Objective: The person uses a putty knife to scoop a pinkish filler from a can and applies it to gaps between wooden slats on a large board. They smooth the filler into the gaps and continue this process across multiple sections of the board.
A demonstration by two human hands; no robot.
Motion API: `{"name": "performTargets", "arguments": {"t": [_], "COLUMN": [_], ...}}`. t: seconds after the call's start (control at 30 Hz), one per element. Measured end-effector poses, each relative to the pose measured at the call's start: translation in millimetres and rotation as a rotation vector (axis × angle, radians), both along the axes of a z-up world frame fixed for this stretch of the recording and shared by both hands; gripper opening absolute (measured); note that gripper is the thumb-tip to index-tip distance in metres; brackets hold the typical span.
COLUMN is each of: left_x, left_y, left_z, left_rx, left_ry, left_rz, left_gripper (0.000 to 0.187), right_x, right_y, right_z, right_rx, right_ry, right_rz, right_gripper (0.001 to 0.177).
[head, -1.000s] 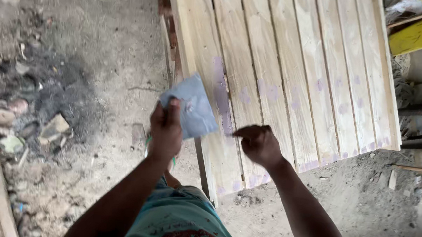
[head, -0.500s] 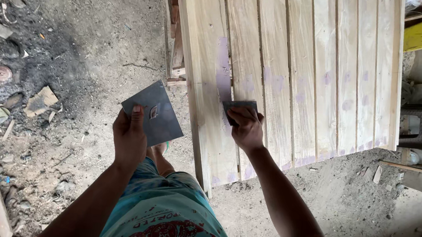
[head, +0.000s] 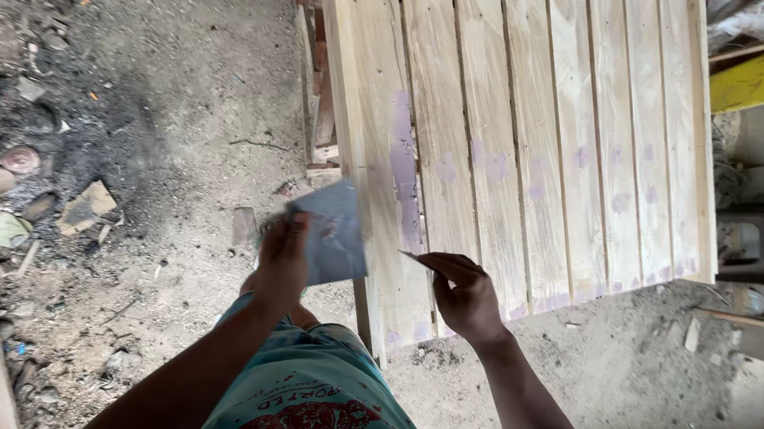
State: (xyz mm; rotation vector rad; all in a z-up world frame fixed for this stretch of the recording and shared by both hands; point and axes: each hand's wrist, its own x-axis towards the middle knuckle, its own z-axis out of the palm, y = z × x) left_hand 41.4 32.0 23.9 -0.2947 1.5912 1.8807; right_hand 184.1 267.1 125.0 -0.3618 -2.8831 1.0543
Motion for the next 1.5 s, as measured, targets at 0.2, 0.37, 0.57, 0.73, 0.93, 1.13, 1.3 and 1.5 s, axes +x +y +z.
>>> {"name": "performTargets", "arguments": {"t": [0.2,0.37,0.57,0.73,0.93,1.13,1.3,1.5], "left_x": [22.4,17.3,2.9,-5.7,-9.9,-40.4,-64.1,-39.5], "left_y": [38.9,37.3,36.4,39.0,47.8,61.1,22.3,-27.0], "left_z": [-9.2,7.1,25.4,25.3,27.9,21.8,1.1,-13.6], "left_rx": [0.261,0.239,0.113,0.012,0.135,0.193,0.021,-0.038], "left_ry": [0.248,0.423,0.541,0.503,0.633,0.698,0.387,0.317], "left_rz": [-0.016,-0.187,-0.330,-0.312,-0.215,0.077,0.189,0.200], "left_gripper": [0.031,0.033,0.031,0.032,0.029,0.032,0.037,0.039], "right_x": [-50.6,-72.4,-78.8,-86.1,-70.8,-70.7,-118.4,-116.8], "right_y": [-31.9,-26.9,-24.9,-38.6,-38.7,-0.1,55.8,41.6], "right_z": [63.0,60.7,41.9,32.1,16.8,-28.5,-76.8,-108.1], "right_rx": [0.073,0.135,0.053,0.036,0.100,0.181,0.532,0.460], "right_ry": [0.309,0.226,0.170,0.286,0.173,0.153,0.141,0.086], "right_rz": [0.028,-0.063,-0.045,0.047,0.174,0.217,0.187,0.129], "right_gripper": [0.030,0.026,0.021,0.022,0.024,0.024,0.034,0.040]}}
